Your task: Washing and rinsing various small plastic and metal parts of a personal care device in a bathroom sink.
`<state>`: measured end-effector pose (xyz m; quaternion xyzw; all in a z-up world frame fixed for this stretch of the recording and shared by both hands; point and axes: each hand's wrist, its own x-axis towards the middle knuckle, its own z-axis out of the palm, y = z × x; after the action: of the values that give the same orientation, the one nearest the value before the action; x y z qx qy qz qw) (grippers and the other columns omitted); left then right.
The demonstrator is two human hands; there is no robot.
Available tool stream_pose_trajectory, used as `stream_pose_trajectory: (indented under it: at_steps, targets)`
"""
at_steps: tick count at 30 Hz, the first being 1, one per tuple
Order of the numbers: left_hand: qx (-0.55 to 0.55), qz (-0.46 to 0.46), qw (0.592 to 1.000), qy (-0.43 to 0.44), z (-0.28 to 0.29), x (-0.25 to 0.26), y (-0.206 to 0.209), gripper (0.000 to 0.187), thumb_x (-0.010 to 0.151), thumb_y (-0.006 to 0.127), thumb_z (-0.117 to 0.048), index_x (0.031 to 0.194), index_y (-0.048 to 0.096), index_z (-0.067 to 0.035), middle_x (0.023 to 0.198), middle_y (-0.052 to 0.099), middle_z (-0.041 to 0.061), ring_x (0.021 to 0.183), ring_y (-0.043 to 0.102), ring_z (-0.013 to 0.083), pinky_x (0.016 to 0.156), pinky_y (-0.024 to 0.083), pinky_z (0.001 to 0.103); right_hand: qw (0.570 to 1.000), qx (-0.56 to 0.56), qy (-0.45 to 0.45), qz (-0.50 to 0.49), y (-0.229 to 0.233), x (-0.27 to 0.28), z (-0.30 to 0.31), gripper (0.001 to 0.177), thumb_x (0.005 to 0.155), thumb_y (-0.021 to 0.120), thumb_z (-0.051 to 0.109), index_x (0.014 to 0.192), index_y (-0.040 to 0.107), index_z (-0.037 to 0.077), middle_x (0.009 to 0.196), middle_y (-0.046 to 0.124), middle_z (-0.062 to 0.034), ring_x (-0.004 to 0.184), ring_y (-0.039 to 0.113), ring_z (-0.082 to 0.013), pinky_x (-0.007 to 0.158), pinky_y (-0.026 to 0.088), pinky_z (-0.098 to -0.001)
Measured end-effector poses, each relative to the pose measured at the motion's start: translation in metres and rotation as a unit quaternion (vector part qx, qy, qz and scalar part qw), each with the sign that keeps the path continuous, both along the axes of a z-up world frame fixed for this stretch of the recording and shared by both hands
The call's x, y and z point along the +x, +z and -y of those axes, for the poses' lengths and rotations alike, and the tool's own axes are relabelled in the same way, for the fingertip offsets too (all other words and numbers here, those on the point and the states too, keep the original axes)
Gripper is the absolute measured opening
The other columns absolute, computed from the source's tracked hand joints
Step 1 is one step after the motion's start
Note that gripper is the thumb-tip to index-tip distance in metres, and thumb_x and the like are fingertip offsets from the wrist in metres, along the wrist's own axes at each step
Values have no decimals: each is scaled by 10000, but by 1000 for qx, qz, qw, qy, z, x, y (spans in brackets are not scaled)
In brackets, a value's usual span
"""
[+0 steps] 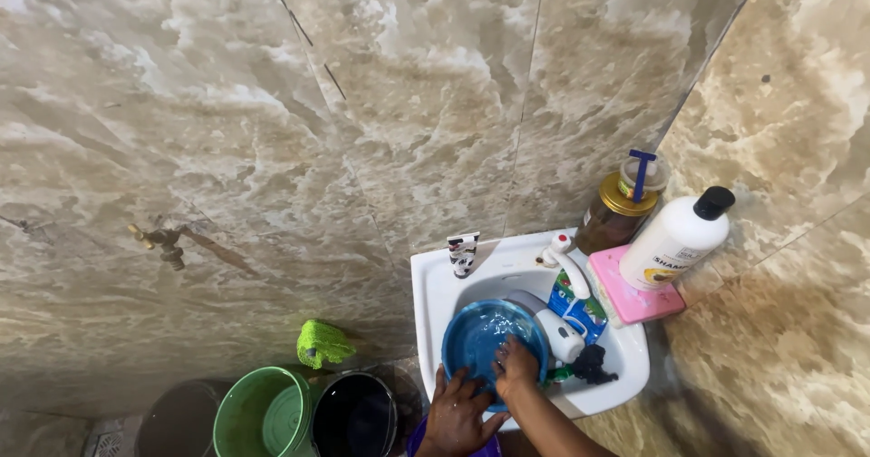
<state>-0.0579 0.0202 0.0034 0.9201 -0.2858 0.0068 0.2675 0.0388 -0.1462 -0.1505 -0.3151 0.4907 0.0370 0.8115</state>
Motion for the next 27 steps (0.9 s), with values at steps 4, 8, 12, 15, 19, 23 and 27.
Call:
stream_pose_trajectory:
  at_steps: [4, 8, 12, 15, 19, 23, 27]
  targets:
    - [-4, 19, 1000, -3, 0, 0, -2, 466, 915, 698, -561, 913, 779, -102, 1160, 688, 164, 1291, 487, 434, 1071, 177, 789, 994, 99, 30, 25, 23, 14, 1, 320, 985, 553, 295, 1206, 642, 83, 1206, 640, -134, 1032, 646, -287, 828, 553, -394]
    - [1, 6, 1000, 4, 1, -1, 3, 460, 919, 694, -567, 898, 784, -116, 1074, 683, 149, 1268, 495, 432, 1091, 179, 780, 925, 308, 95, 202, 47, 46, -15, 135, 978, 617, 162, 997, 627, 29, 887, 658, -123, 795, 630, -246, 679, 527, -323]
    - [5, 5, 1000, 7, 0, 1, 1, 442, 918, 696, -556, 905, 784, -124, 1042, 676, 142, 1246, 504, 429, 1098, 191, 771, 883, 363, 136, 264, 46, 93, -53, 110, 992, 590, 124, 971, 631, 24, 828, 658, -127, 714, 607, -232, 607, 499, -306]
    - [6, 30, 999, 10, -1, -2, -4, 427, 919, 706, -547, 963, 787, -130, 1094, 686, 134, 1253, 506, 423, 1085, 208, 775, 891, 289, 163, 308, 20, 127, -85, 76, 1069, 621, 109, 1018, 621, 52, 853, 640, -104, 746, 622, -233, 688, 541, -329]
    - [-12, 37, 999, 13, -2, -1, 0, 417, 911, 709, -520, 1090, 800, -155, 1142, 695, 119, 1259, 504, 421, 1071, 226, 775, 951, 219, 113, 189, 48, 153, -114, 184, 1019, 504, 148, 1105, 600, 16, 971, 657, -167, 904, 697, -311, 841, 590, -393]
    - [-12, 32, 999, 1, -3, 1, 2, 444, 895, 706, -490, 1165, 784, -147, 1230, 683, 117, 1291, 495, 406, 1050, 234, 782, 970, 134, 83, 185, 23, 174, -126, 250, 1034, 519, 149, 1238, 583, 20, 1078, 666, -150, 978, 686, -300, 918, 548, -417]
    - [0, 18, 1000, -2, -4, 1, 2, 420, 887, 694, -478, 1139, 771, -151, 1307, 664, 100, 1315, 498, 364, 1073, 221, 791, 976, 99, 58, 186, 27, 167, -128, 368, 1053, 513, 179, 1378, 544, 10, 1194, 662, -139, 1035, 670, -279, 975, 519, -399]
